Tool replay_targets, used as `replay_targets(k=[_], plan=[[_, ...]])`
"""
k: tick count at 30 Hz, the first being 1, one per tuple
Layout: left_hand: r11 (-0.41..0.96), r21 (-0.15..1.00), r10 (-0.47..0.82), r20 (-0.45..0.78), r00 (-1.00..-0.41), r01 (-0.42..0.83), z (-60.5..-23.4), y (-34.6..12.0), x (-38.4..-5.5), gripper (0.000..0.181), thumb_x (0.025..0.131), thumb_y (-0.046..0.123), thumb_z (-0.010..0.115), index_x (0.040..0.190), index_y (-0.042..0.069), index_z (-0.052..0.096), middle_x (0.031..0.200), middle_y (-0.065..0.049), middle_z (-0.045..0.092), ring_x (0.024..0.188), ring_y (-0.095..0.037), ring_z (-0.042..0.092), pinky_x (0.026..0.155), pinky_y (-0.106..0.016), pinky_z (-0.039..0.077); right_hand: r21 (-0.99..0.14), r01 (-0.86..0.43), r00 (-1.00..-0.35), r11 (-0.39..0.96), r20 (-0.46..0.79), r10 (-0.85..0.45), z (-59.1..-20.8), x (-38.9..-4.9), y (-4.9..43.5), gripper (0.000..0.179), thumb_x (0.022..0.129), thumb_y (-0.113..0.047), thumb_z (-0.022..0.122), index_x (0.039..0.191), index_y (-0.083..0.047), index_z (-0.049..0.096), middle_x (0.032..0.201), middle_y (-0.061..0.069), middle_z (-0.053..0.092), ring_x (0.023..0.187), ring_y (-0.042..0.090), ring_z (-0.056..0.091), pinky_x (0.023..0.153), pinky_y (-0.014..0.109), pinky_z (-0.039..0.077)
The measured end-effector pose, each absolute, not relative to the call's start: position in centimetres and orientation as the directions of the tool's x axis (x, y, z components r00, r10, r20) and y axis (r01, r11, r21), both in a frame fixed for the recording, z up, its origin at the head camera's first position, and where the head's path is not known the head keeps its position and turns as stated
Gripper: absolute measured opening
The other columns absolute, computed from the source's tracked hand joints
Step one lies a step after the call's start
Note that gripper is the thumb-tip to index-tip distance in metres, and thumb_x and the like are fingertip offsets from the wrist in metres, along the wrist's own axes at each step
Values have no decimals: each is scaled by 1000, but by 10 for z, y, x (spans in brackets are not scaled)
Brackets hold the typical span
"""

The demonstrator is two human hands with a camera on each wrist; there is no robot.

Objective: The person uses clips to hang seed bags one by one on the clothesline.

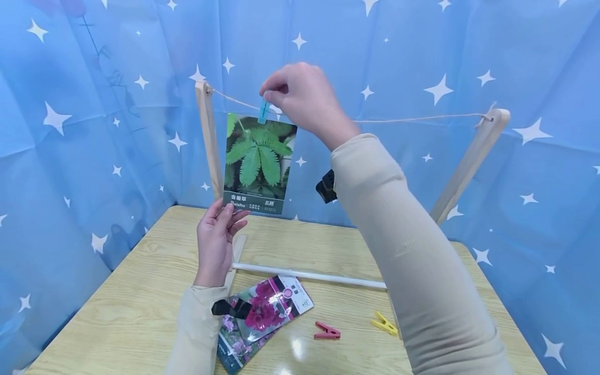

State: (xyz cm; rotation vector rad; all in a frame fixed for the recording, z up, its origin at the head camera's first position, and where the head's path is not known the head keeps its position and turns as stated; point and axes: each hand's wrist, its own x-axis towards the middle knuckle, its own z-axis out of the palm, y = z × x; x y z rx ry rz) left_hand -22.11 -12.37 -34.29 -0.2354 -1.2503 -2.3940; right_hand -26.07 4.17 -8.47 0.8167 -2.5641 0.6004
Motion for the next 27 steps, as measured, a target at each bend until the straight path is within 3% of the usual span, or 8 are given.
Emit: replay_targets(k=[18, 27], plan=[[-521, 738, -283, 324, -903, 429, -347, -125, -223, 33, 86, 18, 59, 113, -1, 54, 89, -14, 62, 89, -31, 62, 73, -33, 51, -200, -669, -716, 716, 432, -548, -92, -264, 40, 22, 92, -29, 48, 107, -22, 64, 100, -9, 60, 94, 6, 50, 81, 28, 39], [-476, 755, -270, 363, -892, 451, -345, -132, -225, 25, 86, 14, 60, 105, -1, 55, 85, -14, 61, 90, -35, 61, 73, -36, 51, -238, -667, -723, 706, 435, -536, -92, -261, 41, 25, 91, -33, 49, 108, -22, 63, 103, -10, 61, 96, 3, 55, 85, 22, 42]])
